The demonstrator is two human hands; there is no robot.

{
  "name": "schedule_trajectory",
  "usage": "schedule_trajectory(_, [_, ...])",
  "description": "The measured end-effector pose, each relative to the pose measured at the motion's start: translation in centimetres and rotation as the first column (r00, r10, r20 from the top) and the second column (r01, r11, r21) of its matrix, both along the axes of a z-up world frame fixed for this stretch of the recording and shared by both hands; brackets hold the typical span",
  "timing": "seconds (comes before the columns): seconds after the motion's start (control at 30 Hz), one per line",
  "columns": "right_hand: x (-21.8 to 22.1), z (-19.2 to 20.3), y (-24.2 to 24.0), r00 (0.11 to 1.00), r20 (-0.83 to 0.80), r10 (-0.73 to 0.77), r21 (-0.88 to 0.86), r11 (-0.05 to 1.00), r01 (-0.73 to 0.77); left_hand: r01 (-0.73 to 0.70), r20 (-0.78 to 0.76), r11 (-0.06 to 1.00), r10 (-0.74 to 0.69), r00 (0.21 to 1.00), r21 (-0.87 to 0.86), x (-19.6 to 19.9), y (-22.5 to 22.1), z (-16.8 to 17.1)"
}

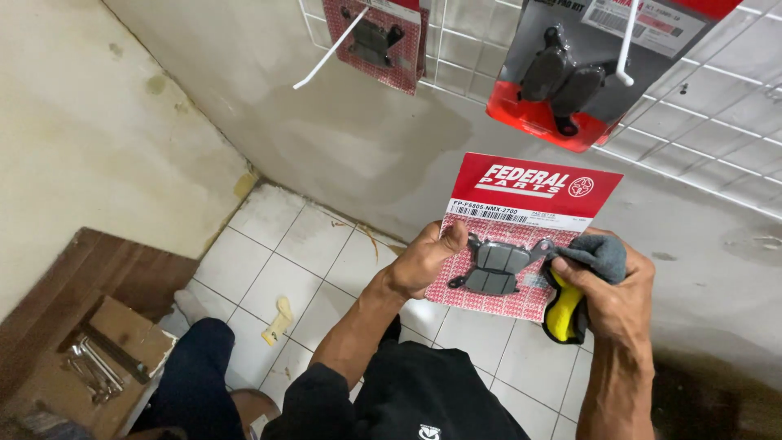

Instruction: The person wipes the plastic packaging of two brake pad kits with a yellow and gray cloth. They first clean a Federal Parts kit, then a Yamaha kit, before placing both back on a wall-mounted wire rack.

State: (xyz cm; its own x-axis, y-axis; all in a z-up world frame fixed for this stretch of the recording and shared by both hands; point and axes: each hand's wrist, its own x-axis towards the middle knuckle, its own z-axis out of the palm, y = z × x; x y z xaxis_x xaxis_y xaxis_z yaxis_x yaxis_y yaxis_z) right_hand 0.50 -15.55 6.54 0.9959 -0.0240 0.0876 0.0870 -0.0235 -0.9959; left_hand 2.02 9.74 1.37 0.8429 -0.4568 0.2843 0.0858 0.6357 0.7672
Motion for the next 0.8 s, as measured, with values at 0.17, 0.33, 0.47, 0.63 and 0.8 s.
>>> schedule_trajectory(0.17, [0.1, -0.6, -0.4, 0.998, 0.044, -0.048, 0.012, 0.999, 0.048, -0.065, 0.061, 0.997, 0.062, 0.996, 0.050, 0.2, 0.0, 1.2])
schedule_trajectory(0.33, [-0.1, -0.1, -0.8, 0.991, 0.097, -0.093, -0.007, 0.995, 0.095, -0.102, 0.071, 0.993, 0.099, 0.993, 0.052, 0.0, -0.6, 3.0])
schedule_trajectory(0.47, [-0.2, 0.9, -0.2, 0.990, 0.096, -0.105, -0.009, 0.994, 0.106, -0.279, 0.094, 0.958, 0.272, 0.958, 0.069, -0.5, -0.9, 4.1])
schedule_trajectory(0.63, [0.5, 1.5, 0.9, 0.994, 0.099, -0.056, 0.013, 0.998, 0.055, -0.358, 0.099, 0.932, 0.352, 0.931, 0.051, -0.9, 0.0, 4.7])
schedule_trajectory(0.8, [1.7, 1.7, 2.6, 0.993, 0.115, 0.012, -0.002, 1.000, -0.012, -0.438, 0.118, 0.898, 0.432, 0.894, 0.035, -1.7, 1.9, 5.6])
